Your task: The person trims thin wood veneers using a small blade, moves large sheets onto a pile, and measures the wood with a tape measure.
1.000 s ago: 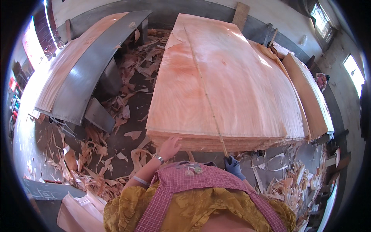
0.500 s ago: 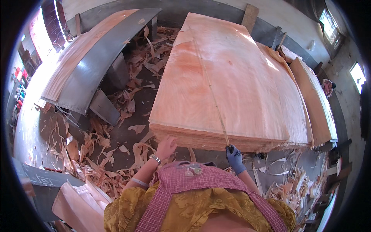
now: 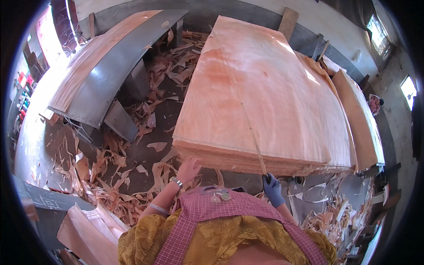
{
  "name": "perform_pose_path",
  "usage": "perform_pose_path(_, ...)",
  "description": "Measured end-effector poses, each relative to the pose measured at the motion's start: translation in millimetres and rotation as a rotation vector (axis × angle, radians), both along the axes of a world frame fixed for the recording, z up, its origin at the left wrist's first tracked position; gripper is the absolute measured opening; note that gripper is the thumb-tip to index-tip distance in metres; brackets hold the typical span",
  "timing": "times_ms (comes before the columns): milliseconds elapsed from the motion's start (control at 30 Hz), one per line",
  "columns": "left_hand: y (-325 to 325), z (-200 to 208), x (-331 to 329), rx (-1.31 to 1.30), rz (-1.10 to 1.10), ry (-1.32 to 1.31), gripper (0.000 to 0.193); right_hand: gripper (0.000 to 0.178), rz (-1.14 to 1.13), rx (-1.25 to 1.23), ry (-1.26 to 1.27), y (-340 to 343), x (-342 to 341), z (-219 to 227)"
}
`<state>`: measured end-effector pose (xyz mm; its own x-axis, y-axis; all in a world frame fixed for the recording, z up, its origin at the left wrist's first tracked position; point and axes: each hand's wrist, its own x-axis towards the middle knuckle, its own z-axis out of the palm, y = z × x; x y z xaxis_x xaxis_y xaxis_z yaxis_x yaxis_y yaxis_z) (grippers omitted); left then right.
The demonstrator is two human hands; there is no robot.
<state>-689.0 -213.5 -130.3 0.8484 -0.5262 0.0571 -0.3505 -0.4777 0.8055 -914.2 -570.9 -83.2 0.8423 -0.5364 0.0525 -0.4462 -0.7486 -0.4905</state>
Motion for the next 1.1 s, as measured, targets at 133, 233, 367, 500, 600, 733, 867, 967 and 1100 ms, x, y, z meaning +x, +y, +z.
perform_pose_path(133, -2, -7, -4, 0.028, -0.043, 0.058, 0.033, 0.029, -0.051, 0.001, 0.098, -8, -61, 7)
perform_pose_path(233, -6, -14, -3, 0.096, -0.108, 0.105, 0.035, 0.029, -0.040, -0.034, 0.142, 1, -92, 8)
perform_pose_path(367, -22, -30, 8, 0.123, -0.168, 0.017, 0.037, 0.028, -0.077, -0.004, 0.201, 16, -100, 21)
perform_pose_path(500, -31, -57, 23, 0.048, -0.107, 0.013, 0.035, 0.027, -0.092, 0.029, 0.156, 19, -81, 7)
perform_pose_path(600, -35, -73, 31, -0.135, 0.085, 0.424, 0.035, 0.021, -0.049, 0.102, -0.056, -1, -60, -36)
perform_pose_path(733, -35, -72, 68, -0.568, 0.548, 0.950, 0.024, 0.019, -0.139, 0.327, -0.192, 1, -16, -65)
perform_pose_path(867, -22, -100, 113, -0.594, 0.907, 0.615, 0.033, 0.020, -0.232, 0.600, -0.272, 29, 24, -77)
perform_pose_path(967, -1, -120, 149, -0.078, 1.033, 0.063, 0.040, 0.024, -0.285, 0.813, -0.228, 35, 34, -93)
perform_pose_path(1100, 10, -121, 183, 0.057, 1.015, 0.221, 0.045, 0.027, -0.333, 0.879, -0.060, 40, 36, -111)
